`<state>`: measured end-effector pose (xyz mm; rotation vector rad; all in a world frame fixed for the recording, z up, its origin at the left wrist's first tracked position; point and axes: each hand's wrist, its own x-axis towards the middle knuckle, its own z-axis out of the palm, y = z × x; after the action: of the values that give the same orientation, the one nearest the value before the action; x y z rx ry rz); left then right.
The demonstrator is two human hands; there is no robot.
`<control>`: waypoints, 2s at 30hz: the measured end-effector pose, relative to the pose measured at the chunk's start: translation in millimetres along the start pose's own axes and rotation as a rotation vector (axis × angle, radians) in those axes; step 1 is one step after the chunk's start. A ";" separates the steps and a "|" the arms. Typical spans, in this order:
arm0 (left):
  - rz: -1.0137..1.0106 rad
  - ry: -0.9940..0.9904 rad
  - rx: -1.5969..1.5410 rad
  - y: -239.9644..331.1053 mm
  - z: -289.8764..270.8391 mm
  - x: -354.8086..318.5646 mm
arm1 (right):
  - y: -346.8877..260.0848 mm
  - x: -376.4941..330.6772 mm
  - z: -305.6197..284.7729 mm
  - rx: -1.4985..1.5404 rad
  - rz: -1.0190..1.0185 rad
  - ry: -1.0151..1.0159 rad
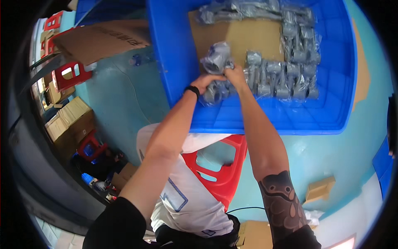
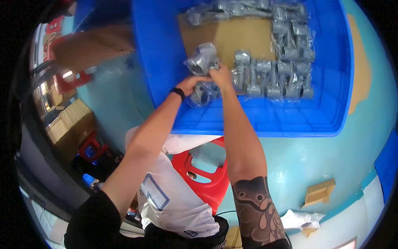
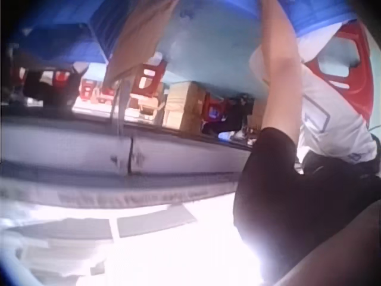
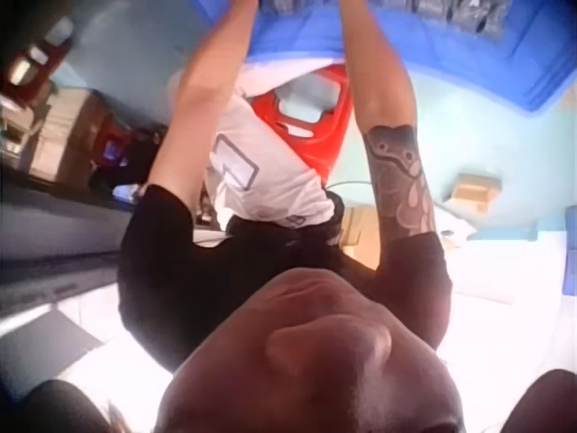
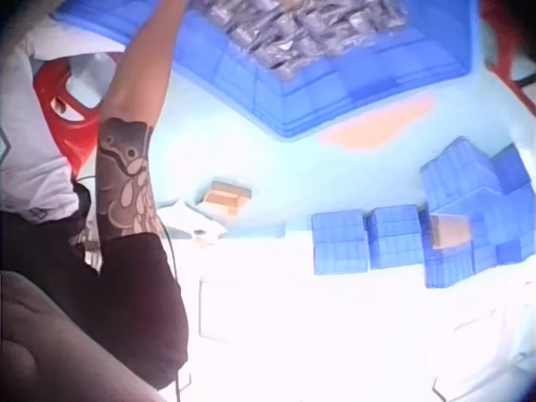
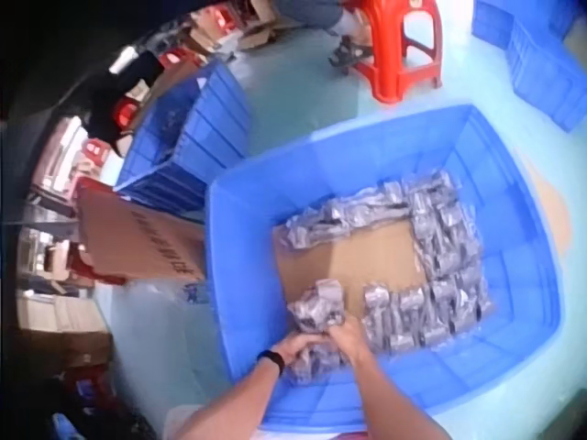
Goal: Putting hairdryers into individual packaging boxes on a production line.
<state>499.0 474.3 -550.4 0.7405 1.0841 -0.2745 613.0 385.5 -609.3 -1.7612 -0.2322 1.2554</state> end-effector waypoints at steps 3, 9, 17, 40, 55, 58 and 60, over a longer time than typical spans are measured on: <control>0.042 0.048 0.011 -7.8 26.3 -27.4 | -1.2 -15.2 -9.5 -0.010 -0.052 -0.049; 0.332 0.216 0.175 19.9 60.6 -82.9 | -47.7 -59.6 -15.6 -0.101 -0.287 0.096; 0.584 0.255 0.189 39.6 124.3 -183.5 | -112.2 -138.1 -65.6 -0.024 -0.213 -0.033; 0.882 0.481 -0.217 9.8 177.6 -578.8 | -455.9 -492.6 -42.5 0.068 -0.635 -0.538; 0.964 1.615 -0.415 179.4 42.9 -509.4 | -525.9 -346.5 188.7 -1.038 -0.936 -0.532; 0.956 1.743 -0.364 169.8 41.7 -512.1 | -513.1 -364.0 195.5 -0.999 -1.054 -0.288; 1.017 1.936 0.054 152.5 56.7 -516.5 | -511.8 -375.4 188.2 -0.906 -1.015 -0.303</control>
<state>382.5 473.2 -21.6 1.5056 2.1923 1.6350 459.6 545.2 14.6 -1.6818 -1.8355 0.6299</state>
